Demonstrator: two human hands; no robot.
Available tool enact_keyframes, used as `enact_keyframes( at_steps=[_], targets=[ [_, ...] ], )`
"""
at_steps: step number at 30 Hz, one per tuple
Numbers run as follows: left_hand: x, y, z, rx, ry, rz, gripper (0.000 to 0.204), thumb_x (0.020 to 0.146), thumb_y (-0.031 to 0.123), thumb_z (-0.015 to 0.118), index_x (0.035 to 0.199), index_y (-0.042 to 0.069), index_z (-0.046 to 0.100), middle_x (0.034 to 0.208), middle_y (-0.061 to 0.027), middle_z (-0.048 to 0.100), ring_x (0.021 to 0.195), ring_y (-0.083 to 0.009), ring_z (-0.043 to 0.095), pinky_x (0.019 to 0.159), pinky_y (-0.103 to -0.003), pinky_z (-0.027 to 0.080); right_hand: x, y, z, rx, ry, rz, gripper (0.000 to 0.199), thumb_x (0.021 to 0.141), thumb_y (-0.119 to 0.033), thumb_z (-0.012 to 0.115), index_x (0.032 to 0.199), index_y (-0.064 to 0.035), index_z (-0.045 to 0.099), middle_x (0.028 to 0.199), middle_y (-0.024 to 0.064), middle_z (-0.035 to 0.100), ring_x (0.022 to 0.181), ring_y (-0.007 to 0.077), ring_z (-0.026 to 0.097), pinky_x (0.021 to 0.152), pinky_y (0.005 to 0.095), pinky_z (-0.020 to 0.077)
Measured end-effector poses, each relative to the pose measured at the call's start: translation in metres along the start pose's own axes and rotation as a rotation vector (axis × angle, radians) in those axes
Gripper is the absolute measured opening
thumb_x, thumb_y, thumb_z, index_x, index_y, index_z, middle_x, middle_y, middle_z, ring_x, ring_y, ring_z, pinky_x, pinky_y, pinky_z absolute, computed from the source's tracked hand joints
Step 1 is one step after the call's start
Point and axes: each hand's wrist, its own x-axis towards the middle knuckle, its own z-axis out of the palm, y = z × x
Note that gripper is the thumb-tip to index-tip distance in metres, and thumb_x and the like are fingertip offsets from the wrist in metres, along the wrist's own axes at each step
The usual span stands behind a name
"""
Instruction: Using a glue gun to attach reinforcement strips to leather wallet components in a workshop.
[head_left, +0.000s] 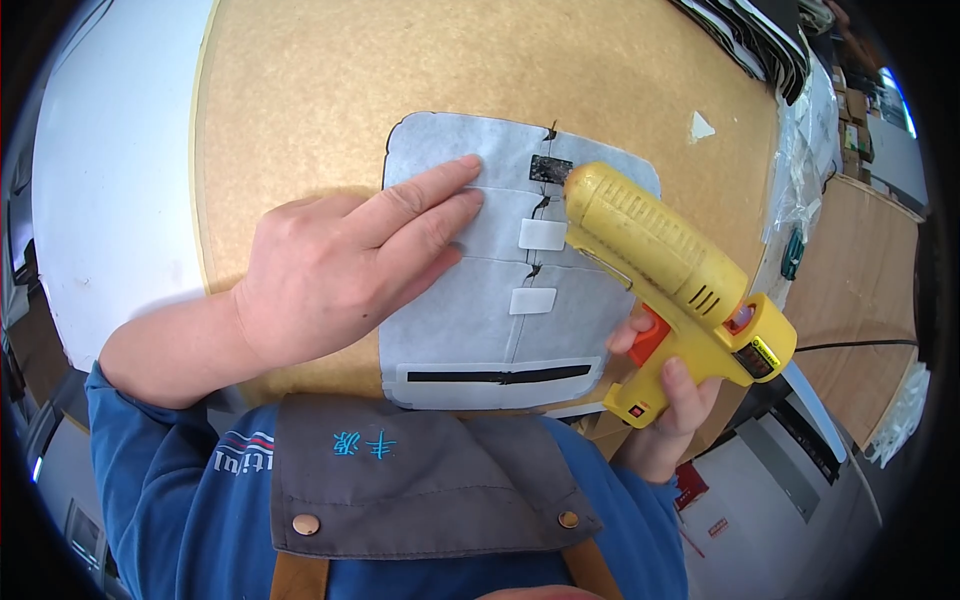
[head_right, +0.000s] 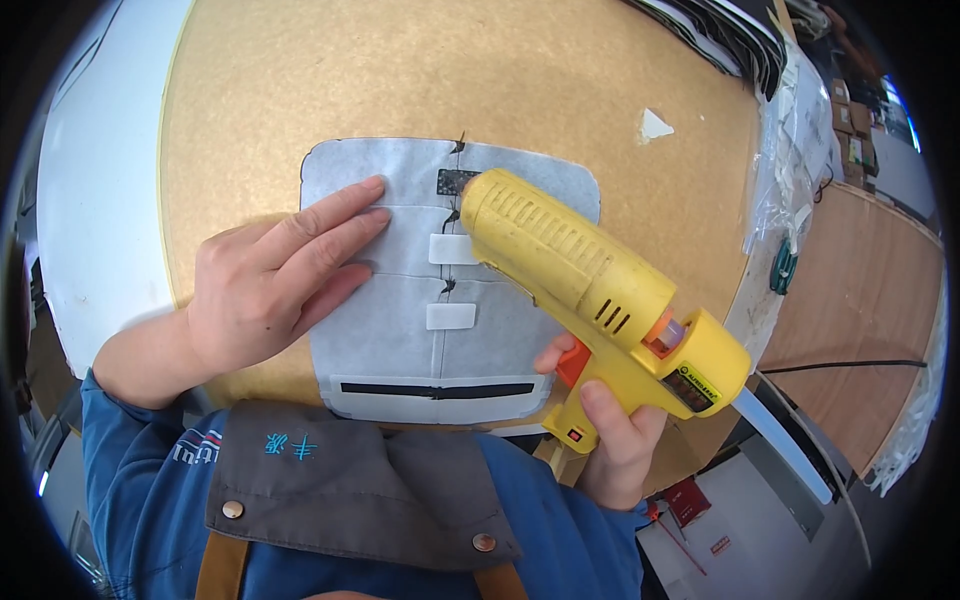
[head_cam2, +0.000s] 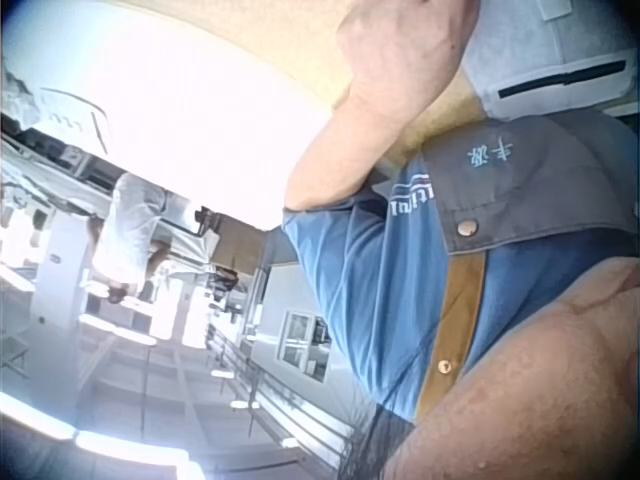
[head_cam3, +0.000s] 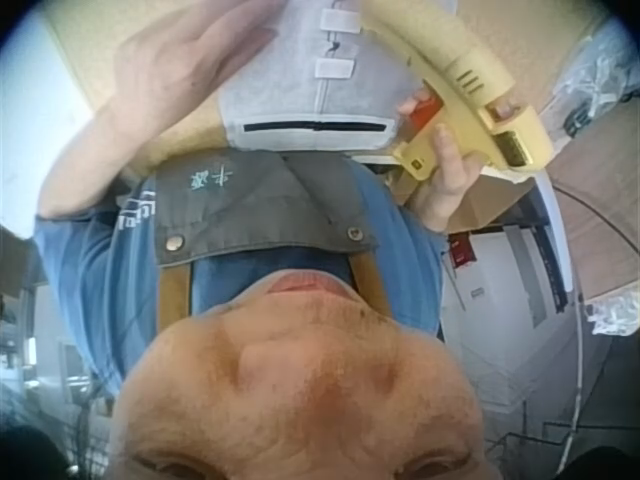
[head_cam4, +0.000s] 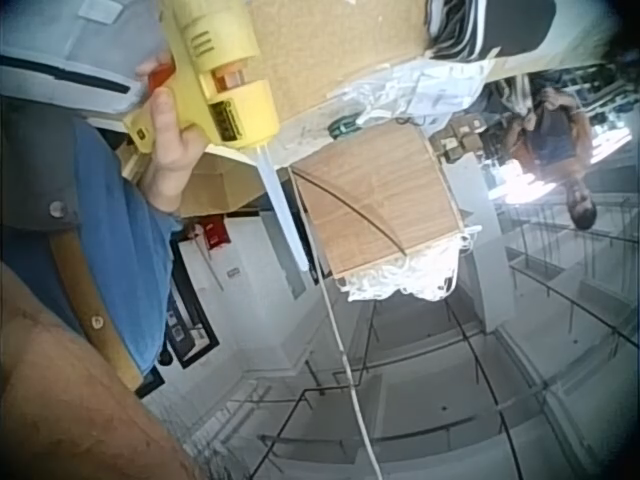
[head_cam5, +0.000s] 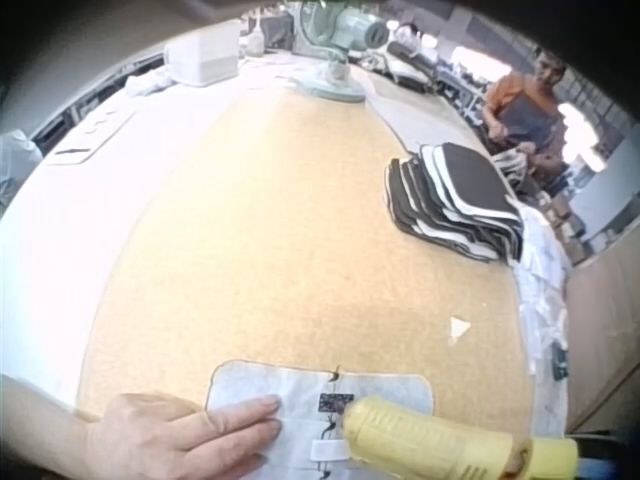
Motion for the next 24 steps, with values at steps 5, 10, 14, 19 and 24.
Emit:
enact_keyframes(
  at_steps=[5, 10, 14, 19, 24],
  targets=[
    [0.001, 0.000, 0.000, -0.007, 0.000, -0.001, 0.041, 0.078, 0.015, 0.077, 0.117, 0.006, 0.066, 0.128, -0.0091, 0.065, 0.068, -0.0132, 0.067, 0.055, -0.025, 0.054, -0.003, 0.002, -0.004, 0.047, -0.053, -0.003, 0.061, 0.083, -0.023, 0.064, 0.129, 0.0115, 0.045, 0.103, 0.0230, 0.062, 0.085, 0.0304, 0.066, 0.078, 0.0430, 0.0545],
    [0.003, 0.000, 0.000, 0.005, 0.005, 0.010, 0.042, 0.077, 0.014, 0.077, 0.117, 0.006, 0.066, 0.128, -0.0085, 0.065, 0.069, -0.0134, 0.067, 0.055, -0.025, 0.054, -0.010, -0.001, -0.007, -0.013, 0.033, 0.020, 0.061, 0.080, -0.023, 0.065, 0.127, 0.0113, 0.046, 0.100, 0.0221, 0.062, 0.084, 0.0305, 0.066, 0.078, 0.0439, 0.0542],
    [0.003, 0.002, -0.001, 0.003, 0.002, -0.002, 0.042, 0.076, 0.014, 0.077, 0.117, 0.006, 0.067, 0.127, -0.0083, 0.066, 0.069, -0.0140, 0.067, 0.056, -0.025, 0.054, -0.013, 0.002, -0.011, -0.014, 0.124, -0.006, 0.062, 0.078, -0.025, 0.065, 0.124, 0.0126, 0.047, 0.098, 0.0224, 0.063, 0.083, 0.0304, 0.066, 0.077, 0.0433, 0.0542],
    [0.001, 0.003, 0.000, 0.012, 0.029, -0.005, 0.041, 0.076, 0.013, 0.078, 0.115, 0.007, 0.068, 0.125, -0.0081, 0.067, 0.069, -0.0159, 0.068, 0.057, -0.026, 0.055, -0.006, 0.003, -0.010, -0.010, 0.096, -0.043, 0.060, 0.079, -0.025, 0.065, 0.122, 0.0138, 0.048, 0.095, 0.0234, 0.064, 0.084, 0.0312, 0.067, 0.079, 0.0426, 0.0541],
    [0.002, 0.003, -0.002, 0.006, 0.013, -0.010, 0.043, 0.076, 0.013, 0.078, 0.117, 0.007, 0.068, 0.126, -0.0082, 0.067, 0.070, -0.0169, 0.069, 0.057, -0.026, 0.055, 0.000, 0.005, -0.018, 0.037, -0.029, -0.016, 0.060, 0.082, -0.017, 0.062, 0.133, 0.0074, 0.043, 0.105, 0.0207, 0.061, 0.091, 0.0282, 0.065, 0.083, 0.0397, 0.0535]
  ],
)
